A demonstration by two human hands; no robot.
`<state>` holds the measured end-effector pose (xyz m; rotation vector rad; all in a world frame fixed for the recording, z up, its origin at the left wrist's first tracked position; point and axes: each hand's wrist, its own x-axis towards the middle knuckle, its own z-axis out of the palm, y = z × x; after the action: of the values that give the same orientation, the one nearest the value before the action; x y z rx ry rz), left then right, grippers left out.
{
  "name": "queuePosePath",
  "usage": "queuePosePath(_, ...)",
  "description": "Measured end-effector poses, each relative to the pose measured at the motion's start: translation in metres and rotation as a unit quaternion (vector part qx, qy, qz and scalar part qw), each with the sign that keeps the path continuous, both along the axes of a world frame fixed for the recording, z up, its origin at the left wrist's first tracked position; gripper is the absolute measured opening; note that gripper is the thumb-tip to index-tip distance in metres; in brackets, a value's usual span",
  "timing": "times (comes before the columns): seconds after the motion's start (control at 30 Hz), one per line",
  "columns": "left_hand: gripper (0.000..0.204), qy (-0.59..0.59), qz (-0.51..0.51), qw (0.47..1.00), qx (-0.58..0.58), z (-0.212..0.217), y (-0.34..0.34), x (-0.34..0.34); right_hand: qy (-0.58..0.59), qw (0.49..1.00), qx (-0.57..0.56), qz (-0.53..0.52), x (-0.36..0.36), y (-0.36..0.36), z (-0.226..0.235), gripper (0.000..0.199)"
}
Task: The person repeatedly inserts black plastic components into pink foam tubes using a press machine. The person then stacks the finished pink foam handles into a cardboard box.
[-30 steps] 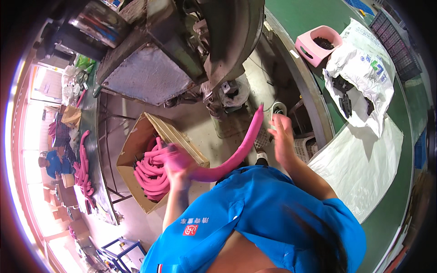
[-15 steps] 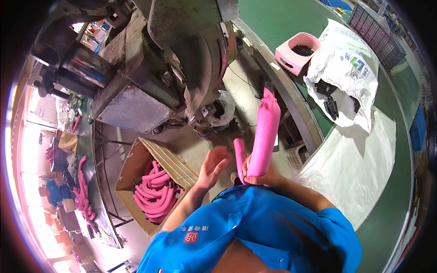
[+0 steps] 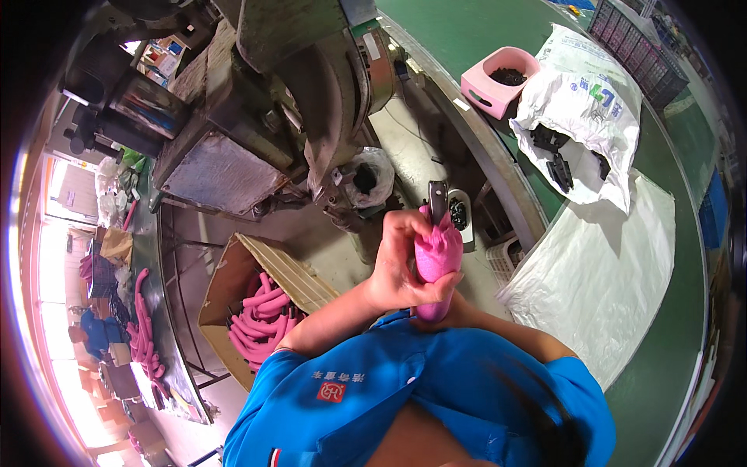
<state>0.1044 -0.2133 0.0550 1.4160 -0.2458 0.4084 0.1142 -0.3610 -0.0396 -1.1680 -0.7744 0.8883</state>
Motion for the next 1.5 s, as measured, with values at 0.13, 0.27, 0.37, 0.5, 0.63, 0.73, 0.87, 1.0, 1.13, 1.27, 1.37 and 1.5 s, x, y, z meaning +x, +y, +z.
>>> queuePosePath(0.13,0.049,0.091,-0.048,0.994,0.021,0.011,0.007,-0.011,-0.066,0.996,0.035,-0.042,-0.008,0.001,0.000,0.057)
queuePosePath(0.27,0.055,0.114,-0.048,0.985,-0.120,0.003,-0.003,-0.022,-0.057,0.998,-0.015,-0.011,-0.008,-0.001,0.003,0.052)
queuePosePath(0.37,0.056,0.106,-0.047,0.977,-0.177,-0.006,0.000,-0.030,-0.012,0.997,0.068,-0.029,0.010,0.009,0.020,0.060)
queuePosePath(0.5,0.057,0.120,0.004,0.992,-0.033,-0.006,0.010,-0.033,-0.139,0.945,0.187,-0.230,0.047,0.024,0.072,0.061)
queuePosePath(0.63,0.057,0.107,0.048,0.993,0.014,0.004,0.012,-0.031,-0.415,0.885,0.105,-0.184,0.050,0.026,0.109,0.048)
queuePosePath(0.73,0.067,0.109,0.027,0.993,0.040,0.006,0.016,-0.038,-0.489,0.839,0.097,-0.215,0.046,0.025,0.114,0.042)
queuePosePath(0.87,0.096,0.217,0.004,0.976,0.013,0.007,0.016,-0.037,-0.493,0.840,0.062,-0.219,0.051,0.029,0.120,0.037)
queuePosePath(1.0,0.098,0.124,-0.028,0.991,0.042,0.000,0.008,-0.032,-0.386,0.895,0.077,-0.210,0.053,0.038,0.112,0.025)
queuePosePath(1.13,0.081,0.218,0.033,0.953,0.208,-0.015,0.001,-0.027,-0.199,0.946,0.025,-0.255,0.066,0.032,0.074,0.019)
queuePosePath(1.27,0.053,0.331,0.087,0.934,0.099,-0.050,0.016,-0.038,-0.003,0.967,0.088,-0.238,0.112,0.015,0.022,0.023)
queuePosePath(1.37,0.057,0.347,0.088,0.924,0.136,-0.048,0.034,-0.053,-0.439,0.735,-0.182,-0.484,0.223,-0.041,-0.029,0.029)
queuePosePath(1.5,0.051,0.347,0.099,0.915,0.183,-0.039,0.030,-0.059,-0.449,0.464,-0.500,-0.577,0.316,-0.136,-0.106,0.038)
